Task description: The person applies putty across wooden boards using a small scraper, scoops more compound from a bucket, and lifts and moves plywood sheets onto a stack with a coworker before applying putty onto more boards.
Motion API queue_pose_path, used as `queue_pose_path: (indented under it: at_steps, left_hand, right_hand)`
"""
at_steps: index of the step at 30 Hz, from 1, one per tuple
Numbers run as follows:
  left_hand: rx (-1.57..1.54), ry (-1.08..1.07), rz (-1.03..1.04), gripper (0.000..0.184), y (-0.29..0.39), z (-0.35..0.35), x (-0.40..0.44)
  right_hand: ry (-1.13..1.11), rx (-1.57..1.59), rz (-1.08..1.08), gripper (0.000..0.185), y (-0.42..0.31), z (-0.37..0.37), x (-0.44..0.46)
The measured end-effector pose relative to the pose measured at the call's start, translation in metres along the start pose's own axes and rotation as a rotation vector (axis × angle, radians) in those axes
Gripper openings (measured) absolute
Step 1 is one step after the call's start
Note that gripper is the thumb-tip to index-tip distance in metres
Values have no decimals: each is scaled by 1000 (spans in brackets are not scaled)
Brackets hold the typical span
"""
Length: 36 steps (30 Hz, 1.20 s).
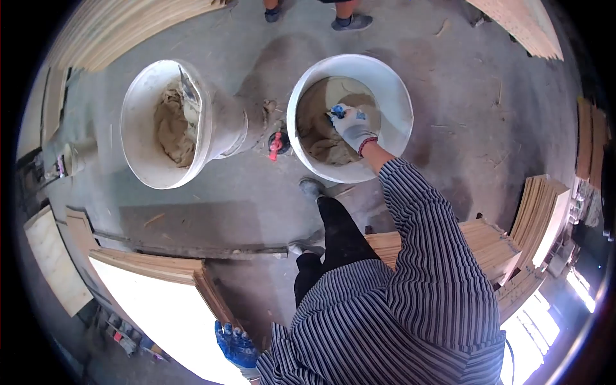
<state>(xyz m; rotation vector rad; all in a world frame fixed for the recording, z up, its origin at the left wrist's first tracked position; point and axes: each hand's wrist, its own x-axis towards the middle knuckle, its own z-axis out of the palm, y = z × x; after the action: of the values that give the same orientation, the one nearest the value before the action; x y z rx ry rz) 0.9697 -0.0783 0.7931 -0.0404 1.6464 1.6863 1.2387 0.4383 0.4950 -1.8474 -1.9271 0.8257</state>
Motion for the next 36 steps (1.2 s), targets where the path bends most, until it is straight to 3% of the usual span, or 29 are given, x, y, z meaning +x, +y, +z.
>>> queue_pose_path:
  at_steps: [7, 10, 12, 13, 15, 19, 21, 24, 27, 28, 32, 33, 34, 35, 36]
  left_hand:
    - [-33, 27, -42, 54, -16, -25, -1]
    - [23, 123, -97, 54, -19, -30, -3]
    - [-14, 151, -124, 54, -19, -23, -6]
    - [-23, 147, -120, 54, -25, -20, -3]
    - [-98, 119, -141, 53, -36, -14, 0]
    - [-172, 63, -124, 52, -51, -16, -1]
    - [-138, 116, -87, 51, -48, -20, -6]
    - [-72, 179, -1, 49, -31, -60, -24]
    - [-158, 154, -10, 47, -47, -111, -39]
    - [-143, 256, 13, 45, -55, -113, -50]
    - [-288, 416, 49, 43, -85, -195, -84]
    - [-283, 499, 19, 42, -91, -214, -94]
    - [-299, 469, 12, 40, -106, -243, -99]
    - [-320, 512, -16, 40, -114, -253, -104]
    - [-365, 510, -28, 40, -121, -264, -104]
  right_hand:
    - [-71, -82, 119, 24, -10, 40, 1]
    - [7, -19, 205, 22, 3, 78, 0]
    - [-62, 545, 583, 20, 47, 143, 13]
    - [-57, 545, 574, 20, 42, 127, 16]
    - [-417, 1112, 596, 19, 14, 61, 11]
    - [-448, 1325, 568, 19, 2, 13, 12]
    - [-595, 1600, 399, 15, 20, 17, 15]
    - [-470, 1665, 307, 13, -11, -18, -33]
    - [-446, 1586, 235, 13, -54, -67, -66]
    - [-395, 1541, 240, 14, -68, -80, -81]
    - [-423, 1431, 105, 22, -87, -48, -126]
    - [-180, 752, -302, 25, -101, -55, -161]
    - [-272, 623, -311, 26, -149, -77, -200]
    - [-17, -33, -839, 27, -141, -91, -220]
    - [-287, 682, -417, 28, -116, -83, -237]
